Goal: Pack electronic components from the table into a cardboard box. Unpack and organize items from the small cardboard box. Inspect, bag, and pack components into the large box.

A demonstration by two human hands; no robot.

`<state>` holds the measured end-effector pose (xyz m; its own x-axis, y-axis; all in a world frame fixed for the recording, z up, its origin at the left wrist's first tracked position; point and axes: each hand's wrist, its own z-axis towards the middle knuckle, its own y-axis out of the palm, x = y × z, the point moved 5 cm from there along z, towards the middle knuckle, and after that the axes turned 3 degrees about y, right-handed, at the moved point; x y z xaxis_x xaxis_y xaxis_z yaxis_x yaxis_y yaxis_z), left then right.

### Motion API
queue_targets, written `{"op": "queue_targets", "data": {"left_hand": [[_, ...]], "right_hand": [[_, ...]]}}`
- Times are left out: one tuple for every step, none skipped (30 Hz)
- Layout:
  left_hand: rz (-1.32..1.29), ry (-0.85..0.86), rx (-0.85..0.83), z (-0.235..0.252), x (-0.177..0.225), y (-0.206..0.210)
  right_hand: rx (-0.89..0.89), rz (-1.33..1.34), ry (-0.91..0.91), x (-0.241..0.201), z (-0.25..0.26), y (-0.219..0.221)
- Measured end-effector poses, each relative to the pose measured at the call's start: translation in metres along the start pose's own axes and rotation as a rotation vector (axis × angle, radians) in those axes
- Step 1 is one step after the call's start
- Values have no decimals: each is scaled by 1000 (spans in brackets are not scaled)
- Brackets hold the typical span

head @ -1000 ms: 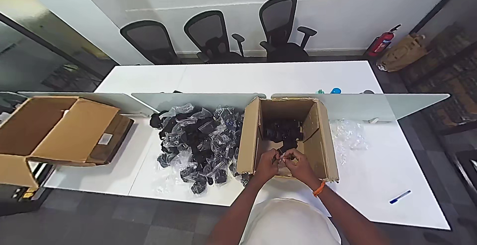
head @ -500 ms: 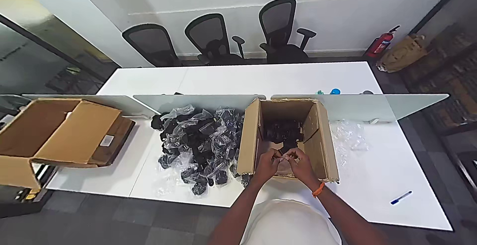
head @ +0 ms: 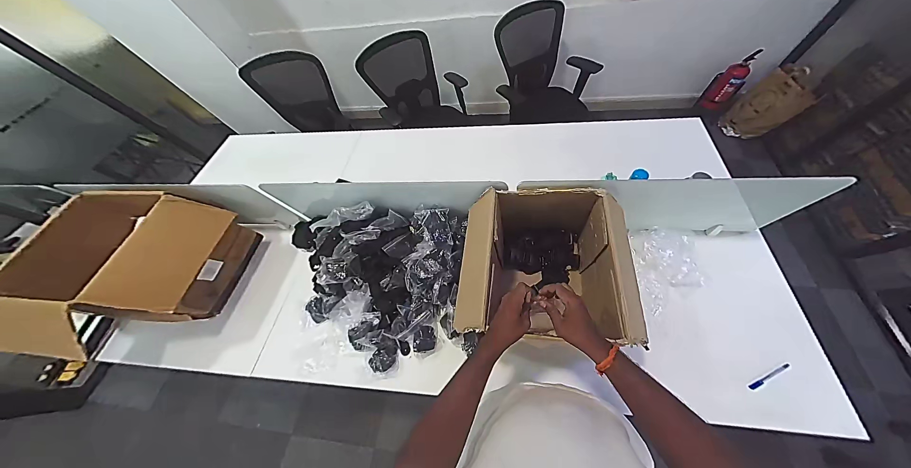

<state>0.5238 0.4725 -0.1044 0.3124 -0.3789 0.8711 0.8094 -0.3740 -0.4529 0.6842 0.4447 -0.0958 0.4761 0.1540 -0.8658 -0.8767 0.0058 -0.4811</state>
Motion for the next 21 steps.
{"op": "queue_targets", "data": {"left_hand": [[1, 0, 15, 0, 1, -1], [2, -2, 26, 0, 1, -1], [-2, -6, 31, 1, 1, -1], [-12, -17, 30, 1, 1, -2], [-24, -24, 29, 1, 1, -2], [-37, -28, 33, 1, 1, -2], [-46, -36, 40, 1, 1, -3], [-54, -50, 57, 0, 1, -3], [-56, -69, 72, 0, 0, -4], [-54, -83, 83, -1, 0, -4], [-49, -95, 89, -2, 0, -5], [-47, -110, 89, -3, 0, -5], [-52, -119, 92, -4, 0, -6], [-62, -123, 88, -4, 1, -6], [-70, -122, 81, -5, 1, -5], [-73, -121, 76, -5, 2, -5], [-74, -116, 72, -6, 2, -5], [-75, -109, 67, -6, 2, -4], [-76, -104, 59, -6, 2, -4], [-75, -100, 48, -7, 1, -4], [-75, -97, 39, -7, 1, -3]], "right_hand": [[-10, 3, 2, -1, 0, 0], [-9, 5, 9, -2, 0, -1], [4, 10, 16, -1, 0, -1], [25, 19, 29, 0, 0, -2], [47, 31, 48, 1, 0, -2], [75, 48, 59, 2, 0, -4], [109, 67, 59, 3, 0, -6], [133, 89, 56, 3, -1, -8], [139, 117, 51, 4, -1, -8], [131, 147, 42, 4, -1, -8], [113, 177, 36, 3, -1, -7], [88, 201, 36, 3, -1, -6], [51, 216, 51, 2, -1, -5], [12, 221, 71, 0, -2, -3], [-11, 217, 85, -1, -3, -2], [-16, 200, 89, -2, -4, -1], [-14, 185, 85, -2, -4, -1], [-12, 178, 81, -1, -5, 0], [-20, 178, 78, 0, -4, 0], [-37, 181, 77, 1, -4, 1], [-55, 176, 77, 3, -3, 2]]}}
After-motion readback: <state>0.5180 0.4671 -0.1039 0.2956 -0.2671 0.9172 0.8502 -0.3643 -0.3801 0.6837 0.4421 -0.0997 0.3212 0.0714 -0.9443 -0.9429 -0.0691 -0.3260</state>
